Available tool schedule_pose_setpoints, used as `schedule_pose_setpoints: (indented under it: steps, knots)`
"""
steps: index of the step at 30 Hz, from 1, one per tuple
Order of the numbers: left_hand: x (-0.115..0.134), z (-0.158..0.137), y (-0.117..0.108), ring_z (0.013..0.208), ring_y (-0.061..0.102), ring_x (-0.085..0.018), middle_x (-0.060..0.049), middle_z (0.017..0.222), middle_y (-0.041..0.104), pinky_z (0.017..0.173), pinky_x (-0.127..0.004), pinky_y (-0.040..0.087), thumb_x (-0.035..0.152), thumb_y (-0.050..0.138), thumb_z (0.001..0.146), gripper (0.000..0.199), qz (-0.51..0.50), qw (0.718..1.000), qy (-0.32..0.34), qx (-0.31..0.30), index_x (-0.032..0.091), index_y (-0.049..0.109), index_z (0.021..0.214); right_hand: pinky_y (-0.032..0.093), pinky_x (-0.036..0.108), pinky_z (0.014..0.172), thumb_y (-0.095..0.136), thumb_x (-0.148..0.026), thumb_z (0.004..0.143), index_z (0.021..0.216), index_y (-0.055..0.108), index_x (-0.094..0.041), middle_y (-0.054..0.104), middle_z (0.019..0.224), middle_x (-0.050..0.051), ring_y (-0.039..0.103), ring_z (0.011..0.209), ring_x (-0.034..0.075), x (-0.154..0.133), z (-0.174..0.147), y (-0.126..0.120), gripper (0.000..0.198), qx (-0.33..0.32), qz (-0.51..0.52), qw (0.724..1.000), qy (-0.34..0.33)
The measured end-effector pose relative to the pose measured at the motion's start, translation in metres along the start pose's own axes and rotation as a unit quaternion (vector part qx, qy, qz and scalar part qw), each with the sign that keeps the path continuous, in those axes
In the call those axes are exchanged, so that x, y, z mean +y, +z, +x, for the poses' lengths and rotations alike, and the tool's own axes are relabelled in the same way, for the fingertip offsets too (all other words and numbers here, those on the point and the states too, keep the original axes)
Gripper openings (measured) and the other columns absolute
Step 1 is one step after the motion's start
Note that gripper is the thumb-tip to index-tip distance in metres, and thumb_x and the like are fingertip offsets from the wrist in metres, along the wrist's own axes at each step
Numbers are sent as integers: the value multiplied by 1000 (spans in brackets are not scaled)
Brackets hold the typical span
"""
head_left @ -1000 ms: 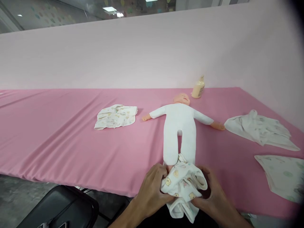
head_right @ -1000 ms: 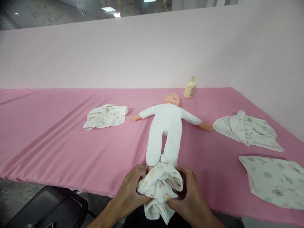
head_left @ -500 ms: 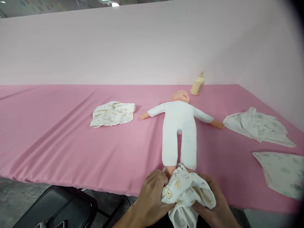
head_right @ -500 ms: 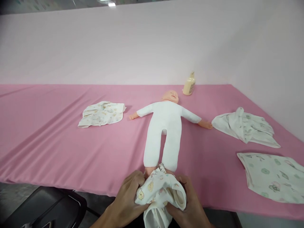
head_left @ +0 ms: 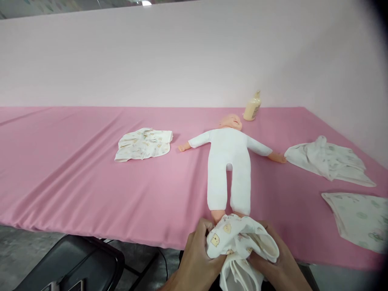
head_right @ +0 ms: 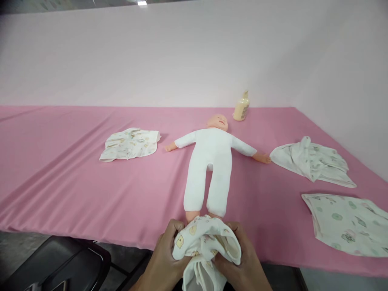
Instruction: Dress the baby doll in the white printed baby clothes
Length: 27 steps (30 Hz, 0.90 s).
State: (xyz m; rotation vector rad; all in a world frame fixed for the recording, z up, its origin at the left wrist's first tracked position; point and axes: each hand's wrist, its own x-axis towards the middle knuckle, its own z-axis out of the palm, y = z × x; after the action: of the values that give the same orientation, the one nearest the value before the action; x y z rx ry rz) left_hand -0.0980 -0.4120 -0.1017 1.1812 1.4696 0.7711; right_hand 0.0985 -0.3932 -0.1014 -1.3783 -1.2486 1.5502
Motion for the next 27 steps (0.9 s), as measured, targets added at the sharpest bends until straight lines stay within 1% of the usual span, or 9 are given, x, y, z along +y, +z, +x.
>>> schedule_pose_setpoints:
  steps: [4,8,10,14,17,20,23,25,27]
  knots:
    - [10,-2,5,67,45,-9,4,74,55,59,-19,36,38,75,76,42,-60,998,-7,11,20,38,88,57,38,74,75,-53,75,111,59,-25,71,89,5,69,86,27,5,2,-6,48,-34,11,999,-2]
    - [13,-5,9,67,42,-8,5,73,49,60,-19,36,38,73,77,42,-74,997,-16,29,20,37,87,55,35,74,75,-53,74,101,58,-24,69,86,3,67,84,25,2,-1,-2,44,-7,27,1000,14]
    - [12,-6,10,69,43,-8,4,76,47,62,-19,37,40,74,78,44,-83,996,-25,32,20,37,88,54,33,72,74,-55,74,98,57,-24,69,85,2,66,81,23,-3,-4,2,43,4,17,1000,22]
    - [12,-7,10,75,52,-10,2,84,55,68,-21,43,46,76,79,49,-159,986,-49,-2,21,36,94,55,31,71,73,-56,75,98,59,-24,71,87,3,66,79,22,-9,-8,7,42,41,-23,999,10]
    - [11,-7,11,78,54,-11,1,88,58,73,-23,45,50,78,78,54,-207,977,-58,-20,21,37,98,55,30,68,73,-56,75,100,61,-24,72,90,4,66,76,22,-7,-9,7,43,53,-42,998,-2]
    - [8,-7,12,85,58,-14,-2,93,61,78,-26,46,53,78,77,55,-232,971,-57,-26,20,41,101,55,30,68,72,-58,75,102,62,-23,74,92,4,68,75,21,-5,-10,7,46,56,-51,997,-4]
    - [5,-8,14,87,60,-17,-4,95,64,79,-29,46,51,79,77,53,-244,966,-79,-17,19,44,100,55,30,68,73,-59,74,102,62,-23,75,93,5,68,76,22,-5,-12,9,48,63,-60,996,-8]
    - [4,-9,14,90,61,-19,-6,96,65,79,-30,45,51,79,77,53,-262,960,-96,-10,18,45,100,55,29,69,73,-58,73,100,62,-22,75,91,4,68,75,21,-7,-13,10,46,71,-63,995,-16]
    - [4,-10,13,91,62,-21,-7,98,65,81,-31,45,51,80,76,52,-289,952,-100,-19,18,49,102,55,29,70,74,-55,73,98,62,-23,74,90,3,68,75,20,-9,-13,12,43,78,-63,995,-23]
